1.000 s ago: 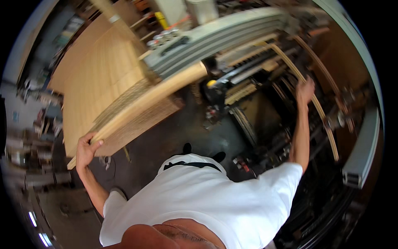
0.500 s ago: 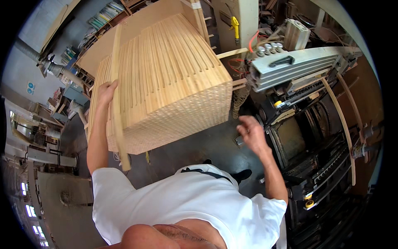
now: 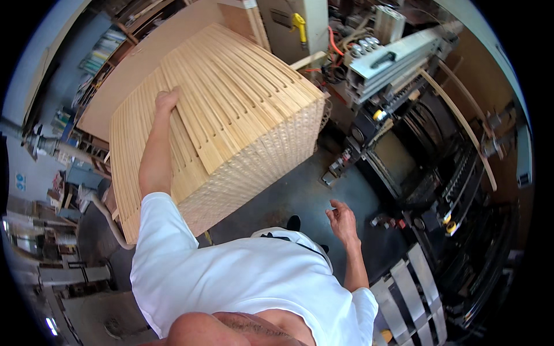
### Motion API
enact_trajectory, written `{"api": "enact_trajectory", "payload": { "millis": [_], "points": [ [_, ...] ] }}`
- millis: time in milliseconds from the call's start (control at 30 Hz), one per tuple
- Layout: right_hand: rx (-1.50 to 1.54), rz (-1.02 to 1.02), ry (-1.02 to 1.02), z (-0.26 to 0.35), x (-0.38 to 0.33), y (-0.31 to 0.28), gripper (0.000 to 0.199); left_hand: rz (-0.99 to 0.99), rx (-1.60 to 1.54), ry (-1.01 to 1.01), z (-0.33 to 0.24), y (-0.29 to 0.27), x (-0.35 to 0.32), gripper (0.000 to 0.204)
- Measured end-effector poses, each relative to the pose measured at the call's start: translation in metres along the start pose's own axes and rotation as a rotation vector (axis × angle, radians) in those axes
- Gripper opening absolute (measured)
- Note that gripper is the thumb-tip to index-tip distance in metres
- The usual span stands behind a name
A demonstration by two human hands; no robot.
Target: The person repeatedly picks up thin wooden slats from a machine and stacks them on a nearby pile. The person handles the slats one at a time, placing them in a neat stack throughout the clip.
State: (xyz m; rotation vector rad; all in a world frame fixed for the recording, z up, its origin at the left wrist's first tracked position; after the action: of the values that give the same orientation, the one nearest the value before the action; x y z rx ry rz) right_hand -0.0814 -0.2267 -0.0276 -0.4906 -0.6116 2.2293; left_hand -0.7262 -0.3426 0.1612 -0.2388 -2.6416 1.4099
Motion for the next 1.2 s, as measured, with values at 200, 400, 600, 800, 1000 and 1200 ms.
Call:
{"api": "enact_trajectory", "payload": {
  "millis": [200, 400, 600, 800, 1000, 1200],
  "points": [
    [-0.026, -0.139, 0.034, -0.026, -0.06, 0.012, 0.035, 0.103, -0.102, 0.192, 0.019, 0.011, -0.035, 0.079],
    [0.11, -0.245, 0.122, -0.032, -0.118, 0.014, 0.033, 0.404, 0.112, 0.764, -0.002, -0.022, -0.252, 0.083],
    [0.08, -0.18, 0.137, -0.054, -0.169, 0.035, 0.032, 0.178, 0.074, 0.926, 0.018, -0.011, -0.303, 0.072],
    [0.045, -0.266, 0.203, -0.04, -0.215, 0.007, 0.034, -0.012, 0.126, 1.089, -0.022, -0.002, -0.342, 0.065],
    [-0.078, -0.718, 0.063, 0.035, -0.301, -0.047, 0.037, 0.499, -0.463, 1.342, -0.111, 0.069, -0.521, 0.042],
    [-0.457, -1.3, 0.213, 0.119, -0.463, -0.075, 0.032, 1.516, -0.529, 1.355, -0.096, 0.152, -0.693, 0.031]
  ]
}}
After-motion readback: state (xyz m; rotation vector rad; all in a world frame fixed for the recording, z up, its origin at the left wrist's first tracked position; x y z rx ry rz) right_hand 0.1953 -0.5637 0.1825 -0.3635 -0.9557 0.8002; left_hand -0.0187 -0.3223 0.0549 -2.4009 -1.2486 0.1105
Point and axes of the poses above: each hand's wrist, its own x-axis towards the middle knuckle, its own y-axis out of the palm, z = x × y, the point moved 3 cm from there along x, towards the middle knuckle, and after that the axes turned 1 degree about y, right-handed, at the moved point
